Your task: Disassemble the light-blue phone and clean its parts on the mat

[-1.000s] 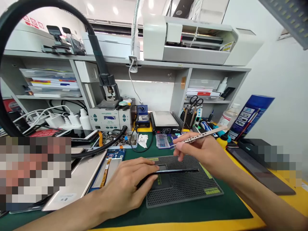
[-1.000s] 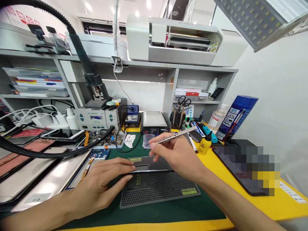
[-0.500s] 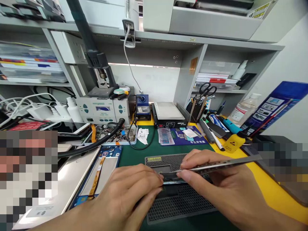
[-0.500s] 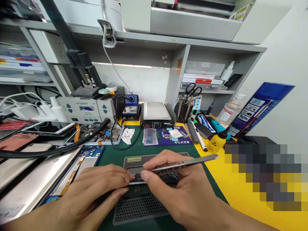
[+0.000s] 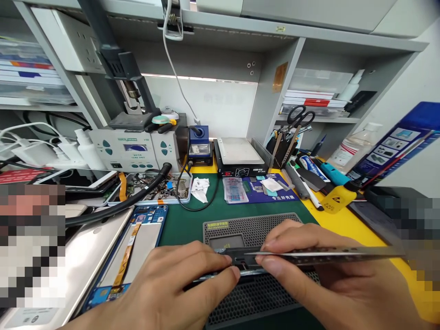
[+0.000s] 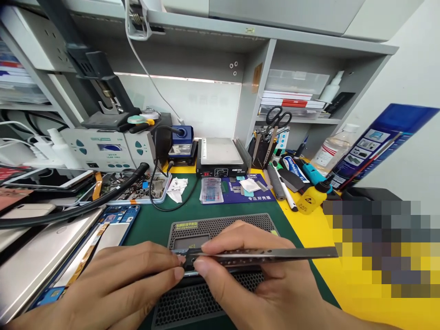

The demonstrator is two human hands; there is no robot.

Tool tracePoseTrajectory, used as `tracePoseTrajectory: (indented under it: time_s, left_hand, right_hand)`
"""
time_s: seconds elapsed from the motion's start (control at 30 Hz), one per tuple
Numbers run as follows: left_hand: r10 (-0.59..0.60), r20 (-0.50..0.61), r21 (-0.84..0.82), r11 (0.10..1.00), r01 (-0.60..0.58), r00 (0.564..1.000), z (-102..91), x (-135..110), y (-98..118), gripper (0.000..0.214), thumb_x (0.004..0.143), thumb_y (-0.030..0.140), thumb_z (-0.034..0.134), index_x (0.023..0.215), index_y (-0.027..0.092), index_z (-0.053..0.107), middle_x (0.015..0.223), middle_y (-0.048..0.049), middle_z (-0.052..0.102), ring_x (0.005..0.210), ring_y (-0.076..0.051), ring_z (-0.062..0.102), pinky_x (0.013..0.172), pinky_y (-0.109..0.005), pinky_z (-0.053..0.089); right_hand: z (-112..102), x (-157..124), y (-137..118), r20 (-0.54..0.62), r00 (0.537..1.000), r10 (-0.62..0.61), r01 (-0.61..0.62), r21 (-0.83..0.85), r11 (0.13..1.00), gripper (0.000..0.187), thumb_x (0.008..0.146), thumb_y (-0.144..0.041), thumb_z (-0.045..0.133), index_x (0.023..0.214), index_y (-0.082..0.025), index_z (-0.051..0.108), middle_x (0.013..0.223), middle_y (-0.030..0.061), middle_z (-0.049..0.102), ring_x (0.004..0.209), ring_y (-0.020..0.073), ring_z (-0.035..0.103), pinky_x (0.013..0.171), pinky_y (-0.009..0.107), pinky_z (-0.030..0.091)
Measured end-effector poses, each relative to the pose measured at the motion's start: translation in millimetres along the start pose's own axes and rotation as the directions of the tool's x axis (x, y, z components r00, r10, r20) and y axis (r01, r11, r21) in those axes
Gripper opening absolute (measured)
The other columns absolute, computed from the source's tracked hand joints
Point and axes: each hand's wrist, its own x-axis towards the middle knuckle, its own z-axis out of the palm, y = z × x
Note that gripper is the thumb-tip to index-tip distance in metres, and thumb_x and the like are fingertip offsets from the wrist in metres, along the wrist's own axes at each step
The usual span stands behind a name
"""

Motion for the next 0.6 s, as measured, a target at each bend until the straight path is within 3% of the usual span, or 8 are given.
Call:
tracePoseTrajectory:
  time_s: [0.23, 0.43, 0.53, 0.6]
  left_hand:
    - [0.069, -0.052, 0.014, 0.998, -0.068, 0.996, 5.4, -9, -6, 0.023, 0.102, 0.02, 0.047, 0.115, 0.021, 0.067, 0.105, 0.0005, 0.078, 0.094, -0.013, 0.073, 0.081, -0.022, 0.059]
    - [0.057, -0.002, 0.215, 0.975, -0.055, 0.998, 5.6, 1, 4, 0.032, 0.106, 0.025, 0.042, 0.105, 0.034, 0.073, 0.098, 0.0077, 0.08, 0.081, -0.014, 0.076, 0.064, -0.024, 0.059]
    - [0.017, -0.017, 0.229, 0.973, -0.012, 1.0, 9.6, 4, 9, 0.034, 0.106, 0.028, 0.042, 0.096, 0.031, 0.075, 0.088, 0.0088, 0.079, 0.071, -0.011, 0.074, 0.057, -0.021, 0.056]
    - [0.057, -0.036, 0.261, 0.964, -0.046, 0.998, 12.4, 2, 9, 0.032, 0.105, 0.023, 0.043, 0.098, 0.031, 0.074, 0.086, 0.0081, 0.078, 0.07, -0.012, 0.074, 0.057, -0.021, 0.055]
  right_hand:
    - [6, -6, 4, -0.039, 0.999, -0.002, 0.003, 0.015, 1.0, 0.02, 0.079, -0.017, 0.078, 0.089, -0.032, 0.071, 0.083, -0.0046, 0.077, 0.073, 0.0156, 0.074, 0.059, 0.019, 0.061]
    - [6, -6, 4, -0.077, 0.997, 0.024, -0.024, -0.005, 1.0, 0.019, 0.078, -0.016, 0.078, 0.087, -0.032, 0.072, 0.082, -0.0049, 0.077, 0.071, 0.0151, 0.075, 0.058, 0.016, 0.061]
    - [7, -5, 2, -0.096, 0.995, 0.026, -0.025, 0.011, 1.0, 0.019, 0.077, -0.014, 0.078, 0.085, -0.031, 0.072, 0.08, -0.0048, 0.078, 0.068, 0.0151, 0.075, 0.056, 0.016, 0.061]
    - [7, -3, 1, -0.104, 0.994, 0.018, -0.017, 0.012, 1.0, 0.019, 0.077, -0.014, 0.078, 0.084, -0.03, 0.072, 0.077, -0.0041, 0.077, 0.066, 0.0159, 0.075, 0.054, 0.017, 0.061]
